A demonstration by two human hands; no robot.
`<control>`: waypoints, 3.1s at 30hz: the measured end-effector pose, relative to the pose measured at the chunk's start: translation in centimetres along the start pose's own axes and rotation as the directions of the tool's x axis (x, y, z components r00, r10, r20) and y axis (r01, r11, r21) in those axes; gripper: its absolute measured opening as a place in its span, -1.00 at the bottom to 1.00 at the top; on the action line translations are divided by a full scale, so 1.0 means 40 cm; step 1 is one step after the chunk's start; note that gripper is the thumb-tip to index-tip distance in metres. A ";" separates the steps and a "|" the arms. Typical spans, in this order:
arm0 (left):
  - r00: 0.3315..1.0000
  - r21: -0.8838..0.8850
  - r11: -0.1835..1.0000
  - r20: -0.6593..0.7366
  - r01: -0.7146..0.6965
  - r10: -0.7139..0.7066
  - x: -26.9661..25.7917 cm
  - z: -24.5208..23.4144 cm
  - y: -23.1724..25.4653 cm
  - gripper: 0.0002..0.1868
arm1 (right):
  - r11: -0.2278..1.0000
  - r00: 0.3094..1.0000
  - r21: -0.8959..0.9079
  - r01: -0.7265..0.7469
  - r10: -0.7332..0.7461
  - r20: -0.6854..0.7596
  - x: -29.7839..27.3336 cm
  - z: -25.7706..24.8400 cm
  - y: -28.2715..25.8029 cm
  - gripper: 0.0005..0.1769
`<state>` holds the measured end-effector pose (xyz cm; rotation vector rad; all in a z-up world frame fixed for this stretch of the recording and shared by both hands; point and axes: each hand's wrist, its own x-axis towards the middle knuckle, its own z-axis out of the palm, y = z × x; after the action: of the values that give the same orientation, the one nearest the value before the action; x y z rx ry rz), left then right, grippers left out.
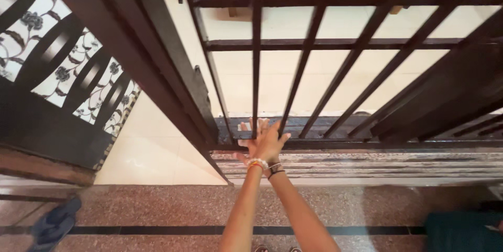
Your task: The person wipes the lower bars of a dark metal gate with a white cloth. They move along the gate, cleaning the horizontal and vertical bars methodically from left to right.
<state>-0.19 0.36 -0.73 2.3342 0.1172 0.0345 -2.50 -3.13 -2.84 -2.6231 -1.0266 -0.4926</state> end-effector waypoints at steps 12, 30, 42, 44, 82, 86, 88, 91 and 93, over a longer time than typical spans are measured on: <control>0.991 0.076 0.990 -0.053 -0.119 0.123 0.036 0.040 -0.038 -0.22 | 0.988 0.994 -0.108 -0.114 0.112 -0.020 -0.193 -0.304 0.421 -0.08; 0.988 0.066 0.993 -0.111 -0.098 0.105 0.018 0.032 -0.010 -0.21 | 0.962 0.911 -0.224 -0.156 0.228 0.343 -0.161 -0.182 0.087 0.25; 0.985 0.048 0.993 -0.133 -0.104 0.110 0.007 0.024 0.001 -0.22 | 1.000 0.968 0.030 -0.009 0.001 0.252 -0.165 -0.149 0.134 -0.06; 0.979 0.062 0.990 -0.150 -0.127 0.135 0.013 0.015 0.011 -0.23 | 0.997 0.999 0.068 0.035 -0.037 0.029 -0.212 -0.188 0.219 -0.04; 0.978 0.012 0.994 -0.178 -0.106 0.106 -0.018 -0.022 0.067 -0.44 | 0.993 0.991 -0.069 -0.098 0.104 0.087 -0.258 -0.300 0.355 0.12; 0.980 0.008 0.994 -0.168 -0.105 0.105 -0.022 -0.016 0.060 -0.44 | 0.997 0.996 -0.054 -0.055 0.052 -0.066 -0.181 -0.239 0.415 -0.02; 0.981 0.013 0.995 -0.166 -0.103 0.104 -0.019 -0.019 0.063 -0.45 | 0.993 0.988 -0.115 -0.033 0.015 -0.156 -0.152 -0.212 0.424 -0.07; 0.979 0.010 0.993 -0.172 -0.113 0.113 -0.018 -0.022 0.067 -0.45 | 0.981 0.972 -0.193 -0.019 -0.027 -0.232 -0.130 -0.210 0.413 -0.04; 0.973 -0.002 0.990 -0.184 -0.140 0.138 -0.019 -0.020 0.063 -0.45 | 0.987 0.984 -0.141 -0.071 0.047 -0.169 -0.138 -0.221 0.378 -0.02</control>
<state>-0.80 -0.89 1.64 2.3170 0.0445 0.3199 2.35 -20.47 0.86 -2.6751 -0.8887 -0.7846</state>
